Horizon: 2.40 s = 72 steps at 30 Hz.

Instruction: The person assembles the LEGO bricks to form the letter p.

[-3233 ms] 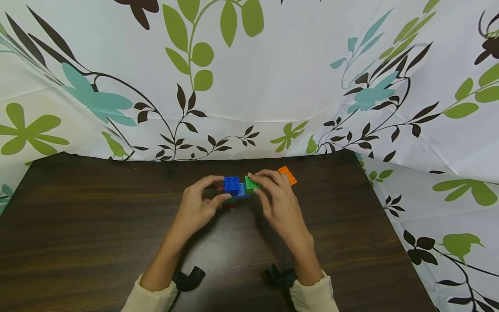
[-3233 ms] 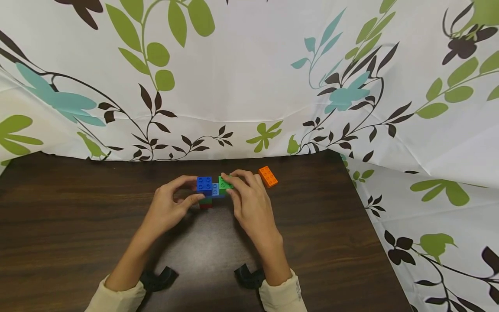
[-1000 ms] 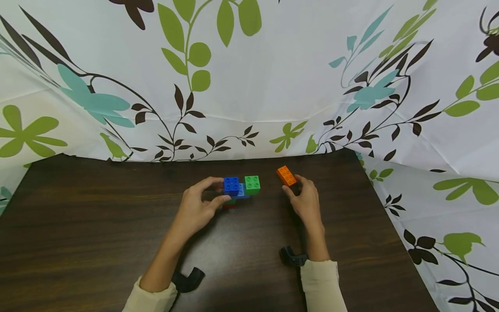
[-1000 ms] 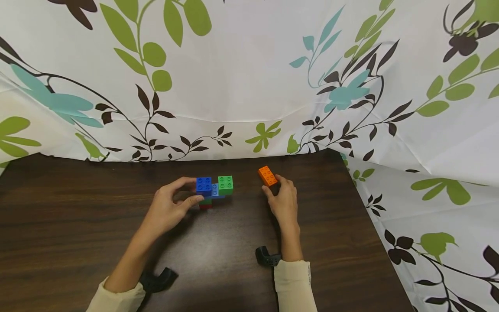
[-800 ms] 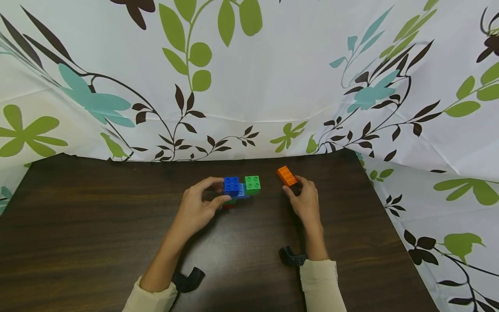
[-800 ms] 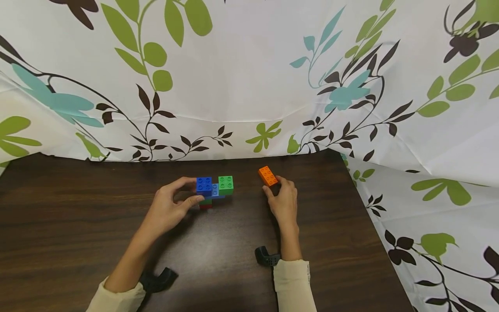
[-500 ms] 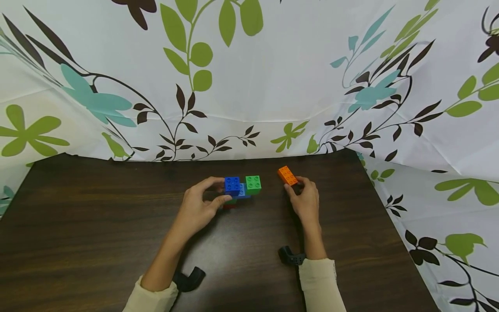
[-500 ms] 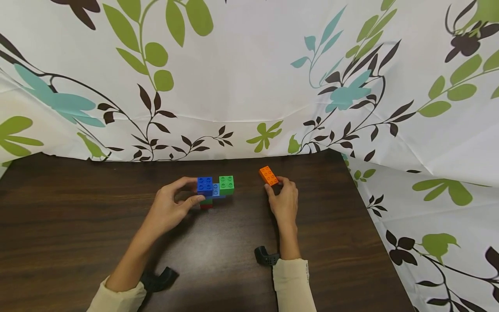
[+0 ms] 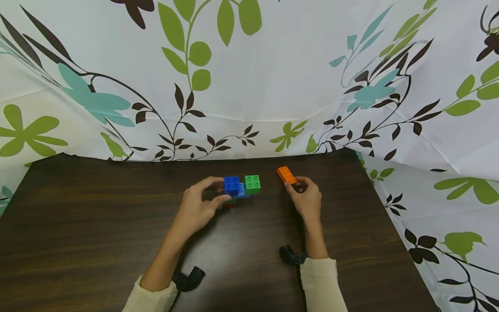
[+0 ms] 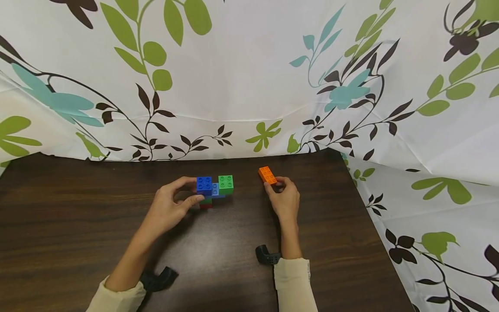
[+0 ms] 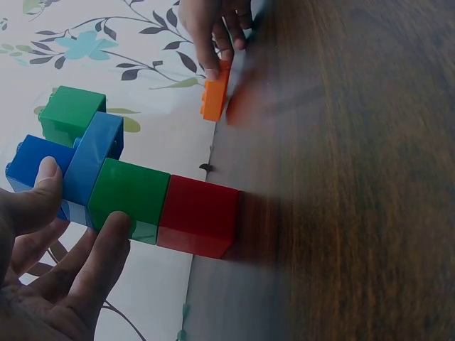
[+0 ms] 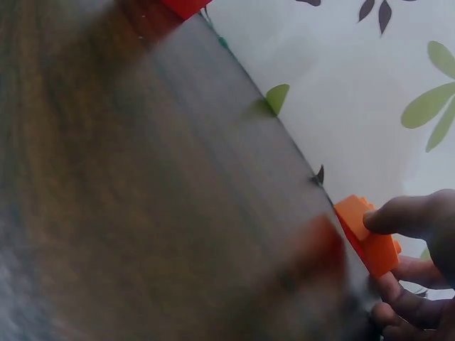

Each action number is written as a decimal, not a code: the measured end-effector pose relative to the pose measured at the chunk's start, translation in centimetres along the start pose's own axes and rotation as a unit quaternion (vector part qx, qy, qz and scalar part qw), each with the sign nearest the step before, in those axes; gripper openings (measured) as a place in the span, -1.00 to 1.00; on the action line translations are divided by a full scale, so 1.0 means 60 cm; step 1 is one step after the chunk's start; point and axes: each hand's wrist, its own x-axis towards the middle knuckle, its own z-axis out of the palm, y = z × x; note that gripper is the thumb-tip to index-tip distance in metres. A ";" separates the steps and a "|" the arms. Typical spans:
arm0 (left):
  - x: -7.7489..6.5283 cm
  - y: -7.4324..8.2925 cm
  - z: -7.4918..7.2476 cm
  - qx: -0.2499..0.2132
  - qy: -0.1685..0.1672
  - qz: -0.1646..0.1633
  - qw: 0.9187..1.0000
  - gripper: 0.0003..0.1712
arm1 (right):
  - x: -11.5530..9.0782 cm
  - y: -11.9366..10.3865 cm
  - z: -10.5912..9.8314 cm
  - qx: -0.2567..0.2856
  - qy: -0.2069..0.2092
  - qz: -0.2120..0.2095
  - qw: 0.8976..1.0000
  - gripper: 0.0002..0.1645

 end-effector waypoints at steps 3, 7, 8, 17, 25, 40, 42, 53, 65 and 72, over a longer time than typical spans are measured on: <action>0.001 0.000 0.000 -0.001 0.000 0.001 1.000 -0.57 | 0.002 -0.001 -0.007 0.012 0.000 -0.005 1.000 -0.46; 0.001 0.000 0.000 -0.004 -0.001 0.000 1.000 -0.57 | 0.003 -0.003 -0.013 0.026 0.001 -0.013 1.000 -0.50; 0.001 0.000 0.000 -0.003 -0.002 0.000 1.000 -0.58 | 0.003 -0.005 -0.015 0.031 -0.001 -0.015 0.999 -0.51; 0.000 -0.002 -0.001 0.002 -0.002 -0.005 1.000 -0.57 | -0.007 -0.032 -0.037 0.077 -0.018 -0.044 0.996 -0.55; 0.000 -0.002 -0.001 -0.001 -0.001 -0.005 1.000 -0.57 | -0.013 -0.052 -0.051 0.090 -0.027 -0.063 0.994 -0.57; -0.001 -0.002 0.000 -0.004 -0.003 -0.003 1.000 -0.57 | -0.030 -0.076 -0.066 0.100 -0.034 -0.087 0.991 -0.59; -0.001 -0.002 0.000 -0.004 -0.002 -0.003 1.000 -0.57 | -0.031 -0.079 -0.067 0.102 -0.034 -0.088 0.990 -0.59; -0.001 -0.002 0.000 -0.003 0.001 0.003 1.000 -0.59 | -0.047 -0.099 -0.077 0.118 -0.025 -0.117 0.986 -0.58; 0.000 -0.004 0.000 -0.005 -0.001 -0.005 1.000 -0.58 | -0.068 -0.128 -0.076 0.142 -0.035 -0.139 0.979 -0.56; 0.000 -0.005 0.001 -0.006 -0.001 -0.005 1.000 -0.58 | -0.084 -0.146 -0.067 0.172 -0.045 -0.178 0.968 -0.55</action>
